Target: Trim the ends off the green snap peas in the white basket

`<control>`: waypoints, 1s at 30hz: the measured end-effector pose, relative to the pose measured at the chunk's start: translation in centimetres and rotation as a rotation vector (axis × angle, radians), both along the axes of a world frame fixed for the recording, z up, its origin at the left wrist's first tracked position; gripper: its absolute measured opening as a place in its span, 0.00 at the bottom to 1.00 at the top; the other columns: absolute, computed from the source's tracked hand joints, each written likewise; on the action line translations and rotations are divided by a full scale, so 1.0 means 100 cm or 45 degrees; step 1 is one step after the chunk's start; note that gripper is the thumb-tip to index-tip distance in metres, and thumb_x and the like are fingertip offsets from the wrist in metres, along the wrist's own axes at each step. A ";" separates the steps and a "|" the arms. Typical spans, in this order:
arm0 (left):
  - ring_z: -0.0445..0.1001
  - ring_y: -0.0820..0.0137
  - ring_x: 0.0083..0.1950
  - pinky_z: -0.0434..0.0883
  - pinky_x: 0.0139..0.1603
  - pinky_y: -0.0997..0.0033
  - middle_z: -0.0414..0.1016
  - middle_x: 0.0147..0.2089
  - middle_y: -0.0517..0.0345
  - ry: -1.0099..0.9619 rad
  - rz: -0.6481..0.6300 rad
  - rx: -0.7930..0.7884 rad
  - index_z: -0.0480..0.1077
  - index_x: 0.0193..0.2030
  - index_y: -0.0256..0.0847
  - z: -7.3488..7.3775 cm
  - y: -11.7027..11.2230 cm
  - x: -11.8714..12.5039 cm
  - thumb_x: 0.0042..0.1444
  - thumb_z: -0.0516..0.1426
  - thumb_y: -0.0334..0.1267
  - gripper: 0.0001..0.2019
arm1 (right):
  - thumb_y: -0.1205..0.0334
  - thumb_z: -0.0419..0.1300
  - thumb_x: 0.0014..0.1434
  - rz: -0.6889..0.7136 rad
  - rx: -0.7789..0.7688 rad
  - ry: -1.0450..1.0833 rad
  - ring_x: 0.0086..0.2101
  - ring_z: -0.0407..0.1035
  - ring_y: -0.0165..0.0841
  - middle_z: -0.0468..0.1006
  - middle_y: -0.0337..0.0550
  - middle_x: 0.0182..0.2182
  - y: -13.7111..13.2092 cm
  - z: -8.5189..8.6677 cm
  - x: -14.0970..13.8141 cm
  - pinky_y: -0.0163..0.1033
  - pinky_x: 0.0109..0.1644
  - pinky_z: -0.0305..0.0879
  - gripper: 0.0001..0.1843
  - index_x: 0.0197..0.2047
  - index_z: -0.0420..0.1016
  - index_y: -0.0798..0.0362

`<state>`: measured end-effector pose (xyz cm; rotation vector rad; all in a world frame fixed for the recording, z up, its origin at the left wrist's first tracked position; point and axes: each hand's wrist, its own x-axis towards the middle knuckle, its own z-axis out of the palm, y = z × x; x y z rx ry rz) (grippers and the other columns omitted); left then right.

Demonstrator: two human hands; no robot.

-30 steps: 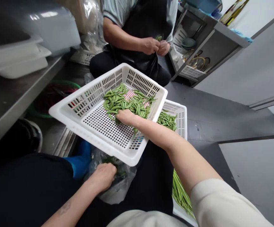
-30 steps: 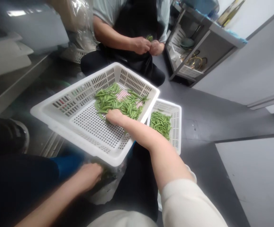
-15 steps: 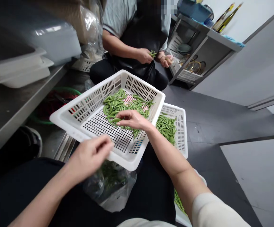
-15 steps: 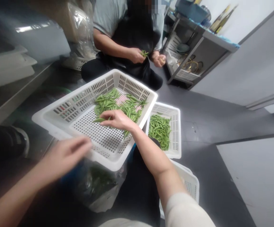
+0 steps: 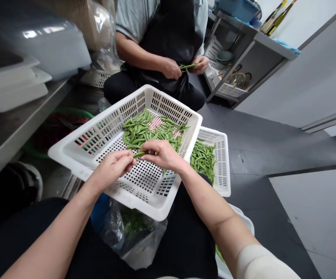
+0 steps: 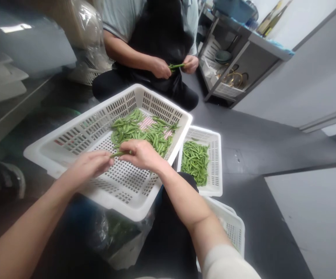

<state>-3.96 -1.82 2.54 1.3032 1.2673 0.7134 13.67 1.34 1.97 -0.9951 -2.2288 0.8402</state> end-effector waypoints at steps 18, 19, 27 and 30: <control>0.59 0.76 0.20 0.57 0.20 0.77 0.65 0.22 0.64 0.069 -0.102 0.090 0.65 0.24 0.41 -0.020 0.005 -0.009 0.47 0.50 0.45 0.10 | 0.57 0.71 0.40 -0.420 -0.997 1.133 0.16 0.60 0.18 0.74 0.32 0.23 0.014 -0.012 0.002 0.25 0.18 0.61 0.19 0.27 0.65 0.55; 0.61 0.76 0.20 0.58 0.20 0.77 0.68 0.25 0.64 0.039 -0.071 0.112 0.66 0.28 0.41 -0.020 0.004 -0.007 0.49 0.50 0.47 0.12 | 0.56 0.71 0.40 -0.396 -0.981 1.117 0.17 0.61 0.18 0.73 0.32 0.22 0.011 -0.011 -0.002 0.25 0.19 0.62 0.20 0.28 0.65 0.55; 0.58 0.75 0.22 0.57 0.24 0.75 0.56 0.18 0.65 0.229 -0.264 0.499 0.56 0.19 0.42 -0.002 0.000 -0.004 0.53 0.47 0.45 0.16 | 0.32 0.47 0.56 -0.209 -1.397 0.880 0.11 0.55 0.19 0.67 0.34 0.14 0.021 -0.013 0.000 0.24 0.12 0.50 0.32 0.26 0.66 0.56; 0.56 0.75 0.22 0.55 0.23 0.74 0.53 0.18 0.65 0.271 -0.302 0.513 0.53 0.17 0.42 0.000 0.001 -0.008 0.51 0.47 0.44 0.15 | 0.33 0.51 0.55 0.065 -1.568 0.527 0.09 0.53 0.20 0.67 0.35 0.11 0.022 -0.015 0.005 0.25 0.10 0.46 0.32 0.24 0.67 0.58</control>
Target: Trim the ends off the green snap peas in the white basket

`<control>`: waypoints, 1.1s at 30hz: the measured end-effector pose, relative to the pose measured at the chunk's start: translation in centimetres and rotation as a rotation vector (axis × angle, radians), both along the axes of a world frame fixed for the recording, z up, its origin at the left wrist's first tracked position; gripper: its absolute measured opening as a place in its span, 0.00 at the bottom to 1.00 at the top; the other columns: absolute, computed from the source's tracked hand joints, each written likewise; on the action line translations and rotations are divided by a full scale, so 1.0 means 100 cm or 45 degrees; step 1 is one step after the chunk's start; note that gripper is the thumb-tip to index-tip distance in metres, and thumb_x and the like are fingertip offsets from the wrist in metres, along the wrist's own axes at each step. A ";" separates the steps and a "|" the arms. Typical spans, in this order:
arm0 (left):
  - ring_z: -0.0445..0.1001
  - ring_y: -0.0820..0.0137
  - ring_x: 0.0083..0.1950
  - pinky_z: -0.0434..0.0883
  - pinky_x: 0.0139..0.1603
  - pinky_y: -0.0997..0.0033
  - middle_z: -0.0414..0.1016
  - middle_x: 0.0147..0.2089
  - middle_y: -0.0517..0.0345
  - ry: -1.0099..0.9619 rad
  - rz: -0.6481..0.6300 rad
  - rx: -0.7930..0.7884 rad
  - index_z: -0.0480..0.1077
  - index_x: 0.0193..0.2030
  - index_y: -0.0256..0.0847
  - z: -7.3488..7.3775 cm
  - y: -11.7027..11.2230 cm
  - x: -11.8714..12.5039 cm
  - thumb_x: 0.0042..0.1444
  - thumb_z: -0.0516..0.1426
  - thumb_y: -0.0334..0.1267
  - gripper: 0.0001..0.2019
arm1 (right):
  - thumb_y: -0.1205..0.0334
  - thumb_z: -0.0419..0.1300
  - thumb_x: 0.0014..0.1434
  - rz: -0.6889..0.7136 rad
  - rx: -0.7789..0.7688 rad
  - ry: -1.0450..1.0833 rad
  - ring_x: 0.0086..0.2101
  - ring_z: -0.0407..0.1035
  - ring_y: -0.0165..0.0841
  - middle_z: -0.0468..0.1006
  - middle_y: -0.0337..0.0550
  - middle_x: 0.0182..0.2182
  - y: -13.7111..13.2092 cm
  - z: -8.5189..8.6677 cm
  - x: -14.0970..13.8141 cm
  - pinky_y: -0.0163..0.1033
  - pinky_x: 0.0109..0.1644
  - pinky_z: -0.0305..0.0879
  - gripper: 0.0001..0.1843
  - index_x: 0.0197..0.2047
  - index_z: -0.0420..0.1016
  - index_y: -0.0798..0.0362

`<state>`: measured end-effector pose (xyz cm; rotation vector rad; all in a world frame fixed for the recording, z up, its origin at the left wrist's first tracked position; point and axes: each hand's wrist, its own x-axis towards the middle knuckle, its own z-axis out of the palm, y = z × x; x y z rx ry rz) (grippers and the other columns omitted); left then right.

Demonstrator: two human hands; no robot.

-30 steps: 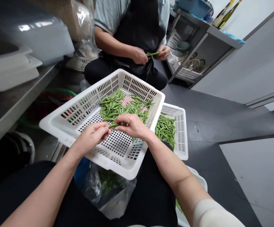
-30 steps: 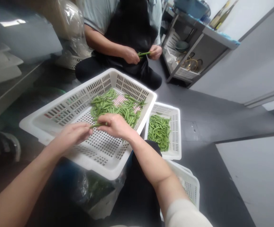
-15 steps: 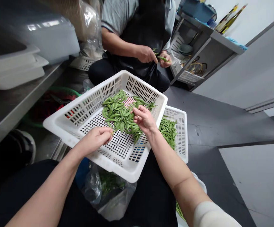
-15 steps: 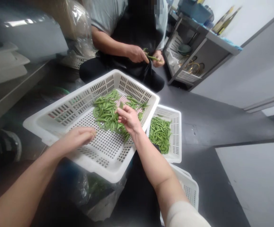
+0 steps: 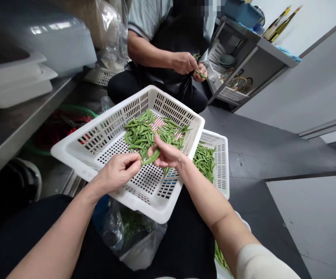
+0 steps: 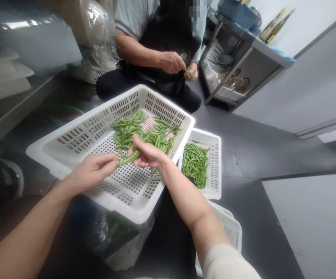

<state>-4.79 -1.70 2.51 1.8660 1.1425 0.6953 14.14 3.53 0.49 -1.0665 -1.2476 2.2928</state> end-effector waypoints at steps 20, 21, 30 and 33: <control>0.54 0.75 0.22 0.55 0.23 0.74 0.54 0.17 0.63 -0.182 -0.076 -0.320 0.56 0.14 0.41 0.012 0.003 -0.011 0.44 0.53 0.48 0.16 | 0.39 0.66 0.42 0.461 0.164 0.133 0.17 0.65 0.24 0.73 0.39 0.17 -0.007 0.007 -0.015 0.26 0.18 0.58 0.28 0.29 0.72 0.60; 0.54 0.75 0.22 0.55 0.23 0.74 0.54 0.17 0.64 -0.209 -0.001 -0.275 0.56 0.14 0.41 0.009 0.004 -0.009 0.45 0.52 0.48 0.16 | 0.45 0.69 0.41 0.477 0.203 0.156 0.16 0.63 0.22 0.72 0.36 0.16 -0.011 0.007 -0.019 0.26 0.17 0.57 0.25 0.29 0.71 0.59; 0.54 0.75 0.23 0.55 0.23 0.75 0.54 0.19 0.65 -0.379 0.672 -0.037 0.54 0.18 0.42 -0.006 0.005 0.009 0.50 0.50 0.39 0.12 | 0.52 0.62 0.54 -0.608 0.204 0.135 0.12 0.56 0.20 0.66 0.29 0.13 -0.006 0.001 -0.034 0.25 0.14 0.50 0.15 0.29 0.65 0.55; 0.55 0.75 0.22 0.57 0.23 0.75 0.55 0.18 0.64 -0.365 0.657 -0.066 0.56 0.17 0.42 -0.003 0.004 0.007 0.49 0.50 0.38 0.12 | 0.55 0.57 0.59 -0.893 0.275 0.054 0.18 0.65 0.23 0.71 0.34 0.18 0.020 0.001 -0.023 0.27 0.22 0.62 0.12 0.32 0.64 0.55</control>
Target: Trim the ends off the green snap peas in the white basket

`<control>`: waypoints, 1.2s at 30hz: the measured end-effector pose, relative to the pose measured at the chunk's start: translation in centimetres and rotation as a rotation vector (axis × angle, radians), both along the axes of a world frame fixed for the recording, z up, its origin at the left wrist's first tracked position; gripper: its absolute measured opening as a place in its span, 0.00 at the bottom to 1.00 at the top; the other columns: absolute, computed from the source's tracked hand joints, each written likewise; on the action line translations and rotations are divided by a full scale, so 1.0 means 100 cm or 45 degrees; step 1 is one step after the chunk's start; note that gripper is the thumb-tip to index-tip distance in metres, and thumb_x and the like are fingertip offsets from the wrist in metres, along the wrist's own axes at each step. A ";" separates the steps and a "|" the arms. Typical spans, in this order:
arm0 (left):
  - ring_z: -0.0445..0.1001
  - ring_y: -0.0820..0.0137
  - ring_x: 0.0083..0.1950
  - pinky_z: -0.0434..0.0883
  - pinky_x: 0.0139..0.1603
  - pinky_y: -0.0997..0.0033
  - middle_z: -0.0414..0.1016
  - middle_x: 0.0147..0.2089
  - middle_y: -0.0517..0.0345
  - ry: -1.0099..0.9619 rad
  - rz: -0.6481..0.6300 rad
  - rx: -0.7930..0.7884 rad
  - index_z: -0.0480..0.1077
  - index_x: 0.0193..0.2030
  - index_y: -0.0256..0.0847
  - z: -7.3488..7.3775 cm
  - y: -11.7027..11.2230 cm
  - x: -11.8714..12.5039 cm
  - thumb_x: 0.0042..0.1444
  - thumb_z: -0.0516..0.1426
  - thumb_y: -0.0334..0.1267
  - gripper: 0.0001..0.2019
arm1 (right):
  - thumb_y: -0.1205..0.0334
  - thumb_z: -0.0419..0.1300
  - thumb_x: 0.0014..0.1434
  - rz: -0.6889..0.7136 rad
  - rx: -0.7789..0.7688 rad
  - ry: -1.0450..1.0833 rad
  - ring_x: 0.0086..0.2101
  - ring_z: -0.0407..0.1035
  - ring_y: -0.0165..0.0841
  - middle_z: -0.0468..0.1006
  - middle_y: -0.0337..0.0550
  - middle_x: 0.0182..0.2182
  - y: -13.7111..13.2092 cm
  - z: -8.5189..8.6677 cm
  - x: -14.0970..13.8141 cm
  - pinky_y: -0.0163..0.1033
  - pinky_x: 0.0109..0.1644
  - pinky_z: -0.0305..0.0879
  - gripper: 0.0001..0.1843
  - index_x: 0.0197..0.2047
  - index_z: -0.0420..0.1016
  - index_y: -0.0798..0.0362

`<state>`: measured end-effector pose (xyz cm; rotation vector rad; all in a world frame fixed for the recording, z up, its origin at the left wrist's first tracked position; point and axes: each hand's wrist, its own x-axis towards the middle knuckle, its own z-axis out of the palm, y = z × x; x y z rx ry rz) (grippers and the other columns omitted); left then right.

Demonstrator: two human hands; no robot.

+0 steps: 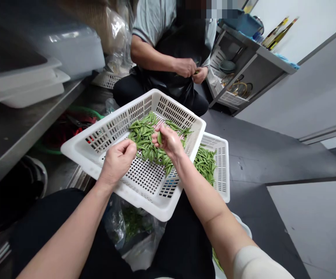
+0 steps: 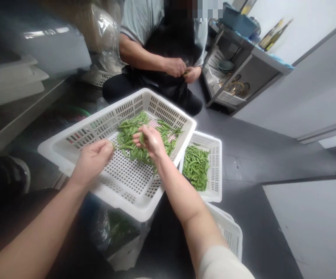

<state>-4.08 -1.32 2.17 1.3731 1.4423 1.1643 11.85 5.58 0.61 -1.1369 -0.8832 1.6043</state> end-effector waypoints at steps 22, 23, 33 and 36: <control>0.55 0.77 0.18 0.51 0.18 0.77 0.59 0.15 0.66 -0.007 -0.043 -0.335 0.66 0.18 0.39 -0.008 0.012 -0.029 0.41 0.53 0.38 0.07 | 0.62 0.60 0.52 0.758 0.759 -1.386 0.30 0.63 0.29 0.68 0.35 0.25 0.002 -0.010 -0.021 0.32 0.36 0.57 0.06 0.30 0.69 0.55; 0.56 0.76 0.19 0.52 0.20 0.76 0.59 0.14 0.66 0.062 -0.091 -0.336 0.66 0.17 0.39 -0.009 0.012 -0.027 0.42 0.53 0.38 0.08 | 0.63 0.60 0.53 0.748 0.781 -1.287 0.29 0.62 0.28 0.66 0.34 0.24 -0.005 -0.006 -0.017 0.32 0.36 0.56 0.06 0.29 0.68 0.55; 0.52 0.76 0.19 0.49 0.19 0.76 0.54 0.13 0.67 0.002 -0.262 -0.397 0.62 0.14 0.41 -0.011 0.011 -0.011 0.39 0.53 0.41 0.09 | 0.69 0.60 0.52 0.663 1.049 -1.224 0.30 0.60 0.28 0.66 0.36 0.26 -0.026 0.001 -0.004 0.34 0.37 0.54 0.06 0.27 0.66 0.55; 0.50 0.77 0.18 0.47 0.19 0.77 0.53 0.13 0.68 -0.096 -0.232 -0.418 0.61 0.15 0.41 -0.010 0.012 -0.009 0.37 0.52 0.40 0.07 | 0.66 0.62 0.51 0.562 0.956 -0.987 0.28 0.59 0.27 0.65 0.35 0.24 -0.026 -0.002 -0.005 0.33 0.35 0.55 0.08 0.26 0.65 0.55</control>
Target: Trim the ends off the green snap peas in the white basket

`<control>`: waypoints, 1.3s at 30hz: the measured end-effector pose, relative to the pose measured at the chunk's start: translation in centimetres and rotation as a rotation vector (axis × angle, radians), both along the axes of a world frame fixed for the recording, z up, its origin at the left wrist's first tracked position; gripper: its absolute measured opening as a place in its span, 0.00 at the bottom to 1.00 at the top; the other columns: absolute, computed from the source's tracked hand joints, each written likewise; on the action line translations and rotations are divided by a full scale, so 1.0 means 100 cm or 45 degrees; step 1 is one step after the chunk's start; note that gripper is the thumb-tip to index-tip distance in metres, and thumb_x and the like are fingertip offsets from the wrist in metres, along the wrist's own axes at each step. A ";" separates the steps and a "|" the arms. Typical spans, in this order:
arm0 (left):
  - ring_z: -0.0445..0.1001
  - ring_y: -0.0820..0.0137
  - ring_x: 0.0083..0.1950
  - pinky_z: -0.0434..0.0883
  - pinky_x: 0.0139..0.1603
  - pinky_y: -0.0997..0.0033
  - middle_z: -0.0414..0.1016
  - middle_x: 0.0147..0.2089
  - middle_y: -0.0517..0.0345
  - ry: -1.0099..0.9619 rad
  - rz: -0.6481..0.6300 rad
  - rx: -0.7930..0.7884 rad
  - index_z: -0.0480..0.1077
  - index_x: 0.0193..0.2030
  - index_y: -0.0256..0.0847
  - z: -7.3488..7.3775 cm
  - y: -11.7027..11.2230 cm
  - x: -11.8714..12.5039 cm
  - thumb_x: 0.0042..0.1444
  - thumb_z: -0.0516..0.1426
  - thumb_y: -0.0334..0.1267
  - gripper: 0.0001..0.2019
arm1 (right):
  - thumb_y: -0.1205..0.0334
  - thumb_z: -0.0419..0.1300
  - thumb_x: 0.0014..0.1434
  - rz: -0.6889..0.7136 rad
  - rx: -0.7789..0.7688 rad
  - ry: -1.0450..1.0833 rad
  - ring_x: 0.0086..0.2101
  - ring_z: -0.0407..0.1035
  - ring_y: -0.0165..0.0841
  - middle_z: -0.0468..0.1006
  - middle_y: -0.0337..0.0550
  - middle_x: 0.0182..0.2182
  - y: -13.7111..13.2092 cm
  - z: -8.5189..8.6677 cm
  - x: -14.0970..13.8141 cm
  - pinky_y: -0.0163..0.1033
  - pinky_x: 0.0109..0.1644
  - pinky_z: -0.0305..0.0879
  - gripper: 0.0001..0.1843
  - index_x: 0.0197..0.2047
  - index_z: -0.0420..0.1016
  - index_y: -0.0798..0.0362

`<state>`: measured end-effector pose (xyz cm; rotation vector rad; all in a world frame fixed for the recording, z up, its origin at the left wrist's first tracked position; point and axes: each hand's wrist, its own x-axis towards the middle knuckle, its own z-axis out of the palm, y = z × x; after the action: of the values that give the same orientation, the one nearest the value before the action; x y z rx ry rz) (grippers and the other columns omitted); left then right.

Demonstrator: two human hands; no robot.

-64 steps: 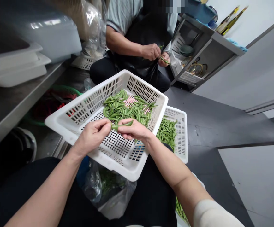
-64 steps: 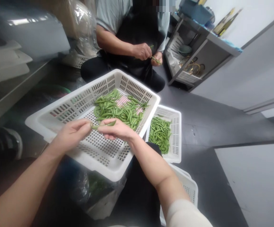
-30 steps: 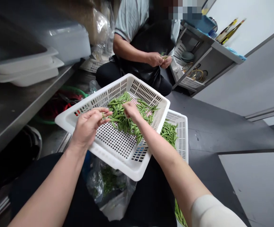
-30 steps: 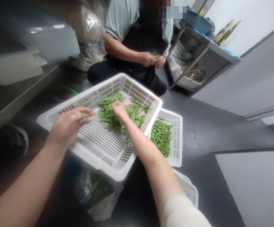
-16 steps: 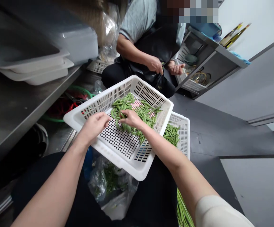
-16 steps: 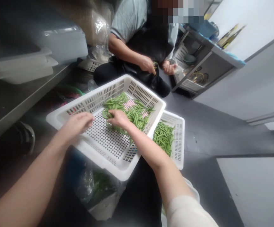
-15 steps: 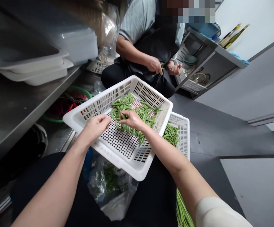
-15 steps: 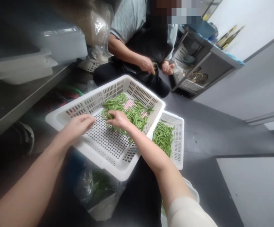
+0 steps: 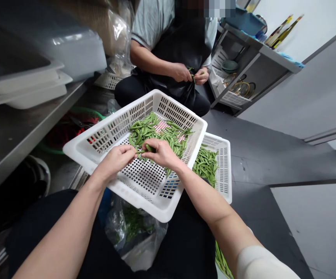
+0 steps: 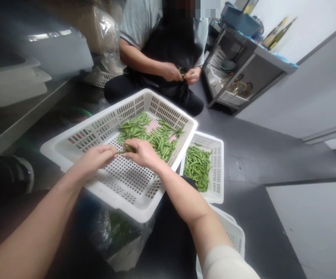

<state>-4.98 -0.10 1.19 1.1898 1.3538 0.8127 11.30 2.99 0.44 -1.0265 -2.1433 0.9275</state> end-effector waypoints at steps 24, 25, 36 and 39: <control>0.61 0.73 0.25 0.59 0.27 0.74 0.60 0.21 0.64 0.211 -0.374 0.461 0.63 0.22 0.40 0.011 -0.004 -0.007 0.52 0.51 0.47 0.14 | 0.31 0.54 0.50 0.004 -1.443 0.754 0.10 0.40 0.17 0.55 0.26 0.09 0.017 -0.006 0.003 0.26 0.13 0.34 0.31 0.22 0.58 0.53; 0.61 0.73 0.25 0.59 0.27 0.74 0.61 0.21 0.64 0.221 -0.379 0.466 0.64 0.21 0.40 0.011 -0.005 -0.008 0.51 0.51 0.47 0.14 | 0.32 0.55 0.50 0.120 -1.463 0.619 0.10 0.41 0.17 0.56 0.27 0.09 0.017 -0.007 0.003 0.27 0.13 0.34 0.30 0.21 0.58 0.54; 0.53 0.81 0.17 0.47 0.15 0.82 0.62 0.19 0.64 -0.572 0.247 0.115 0.62 0.21 0.38 0.008 0.000 -0.010 0.49 0.54 0.36 0.08 | 0.54 0.55 0.60 -0.518 -0.794 0.951 0.18 0.58 0.20 0.69 0.32 0.21 0.033 -0.004 -0.015 0.24 0.19 0.53 0.13 0.30 0.63 0.54; 0.58 0.82 0.18 0.48 0.14 0.85 0.67 0.23 0.60 -0.814 0.339 0.006 0.59 0.18 0.37 0.014 0.001 -0.016 0.46 0.53 0.32 0.09 | 0.61 0.42 0.66 -0.543 -0.710 0.300 0.22 0.67 0.24 0.73 0.38 0.24 0.054 -0.018 -0.024 0.28 0.26 0.64 0.13 0.35 0.64 0.54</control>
<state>-6.62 0.04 2.61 0.6627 0.9780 1.2573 8.88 8.38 -1.40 -1.4781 -1.4137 1.3774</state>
